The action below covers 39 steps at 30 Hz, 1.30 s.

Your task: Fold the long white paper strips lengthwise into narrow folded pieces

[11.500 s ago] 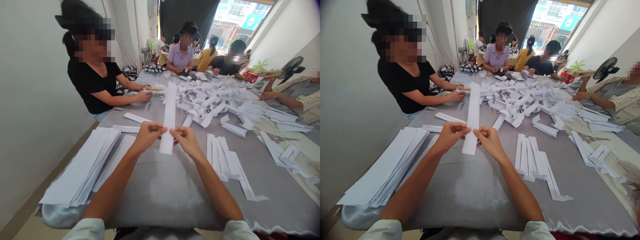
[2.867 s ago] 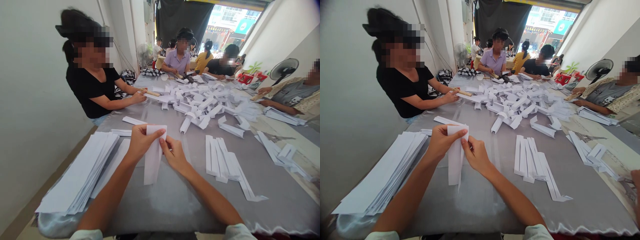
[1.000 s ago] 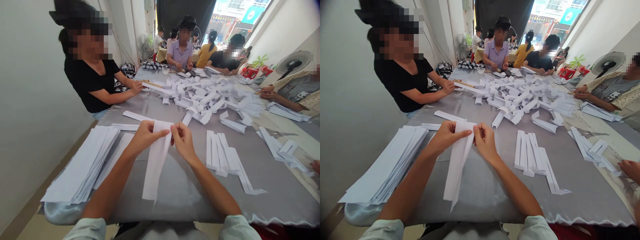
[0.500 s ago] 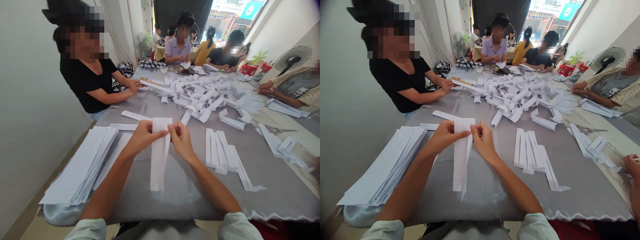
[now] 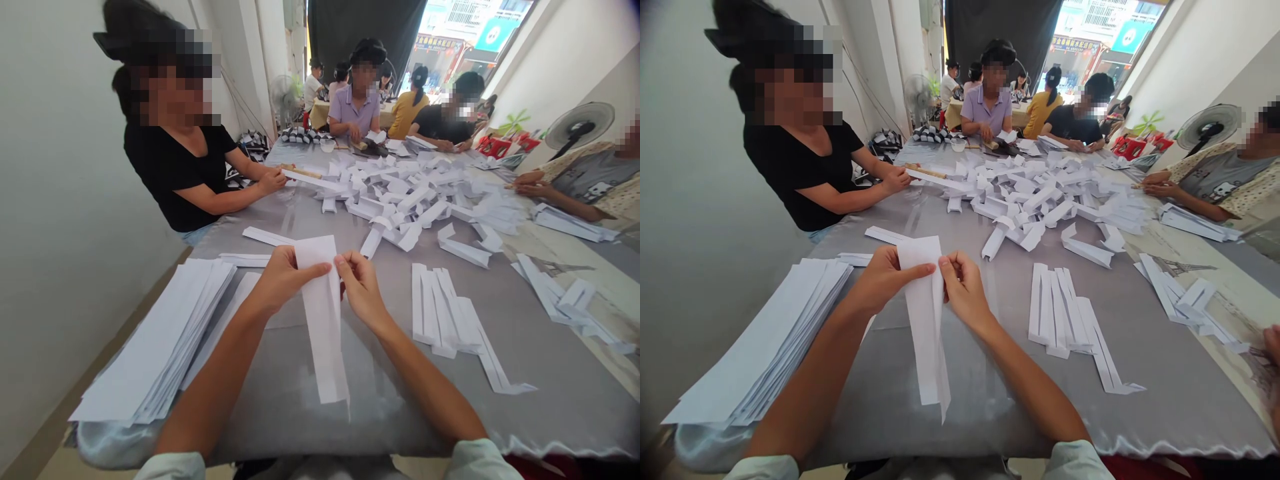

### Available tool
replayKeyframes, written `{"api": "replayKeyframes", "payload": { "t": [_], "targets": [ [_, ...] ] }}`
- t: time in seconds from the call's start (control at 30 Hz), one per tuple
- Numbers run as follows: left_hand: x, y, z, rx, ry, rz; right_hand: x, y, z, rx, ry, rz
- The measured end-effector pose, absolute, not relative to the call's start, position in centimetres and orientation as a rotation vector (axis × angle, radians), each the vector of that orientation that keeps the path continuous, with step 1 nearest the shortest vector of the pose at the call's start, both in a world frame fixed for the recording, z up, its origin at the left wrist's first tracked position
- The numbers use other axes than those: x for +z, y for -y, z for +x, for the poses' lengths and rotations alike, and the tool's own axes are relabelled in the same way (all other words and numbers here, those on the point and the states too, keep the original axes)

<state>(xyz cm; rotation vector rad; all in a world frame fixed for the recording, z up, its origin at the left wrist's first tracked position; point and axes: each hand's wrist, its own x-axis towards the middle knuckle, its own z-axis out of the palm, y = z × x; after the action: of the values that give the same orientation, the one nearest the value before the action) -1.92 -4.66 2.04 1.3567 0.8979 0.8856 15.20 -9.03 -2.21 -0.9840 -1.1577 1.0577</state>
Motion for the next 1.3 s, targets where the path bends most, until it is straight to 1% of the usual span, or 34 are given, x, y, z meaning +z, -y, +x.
{"api": "replayKeyframes", "payload": {
  "t": [0.3, 0.4, 0.6, 0.87, 1.1, 1.3],
  "targets": [
    [1.3, 4.6, -1.8, 0.902, -0.946, 1.449, -2.7, 9.0, 14.9, 0.909, 1.161, -1.07],
    [1.5, 4.7, -1.8, 0.925, -0.958, 1.459, -2.5, 9.0, 15.0, 0.968, 1.155, -1.043],
    [1.6, 4.4, -1.5, 1.117, -1.01, 1.359, -1.8, 9.3, 15.0, 1.092, 1.215, -1.008],
    [1.6, 4.7, -1.8, 0.954, -0.926, 1.422, -2.1, 9.4, 15.1, 0.929, 1.236, -1.065],
    [1.9, 4.9, -1.9, 1.064, -0.966, 1.397, -1.7, 9.6, 15.2, 1.07, 1.246, -1.046],
    [2.0, 5.1, -1.4, 1.072, -0.959, 1.339, -1.7, 9.7, 15.2, 1.013, 1.254, -1.039]
  ]
}}
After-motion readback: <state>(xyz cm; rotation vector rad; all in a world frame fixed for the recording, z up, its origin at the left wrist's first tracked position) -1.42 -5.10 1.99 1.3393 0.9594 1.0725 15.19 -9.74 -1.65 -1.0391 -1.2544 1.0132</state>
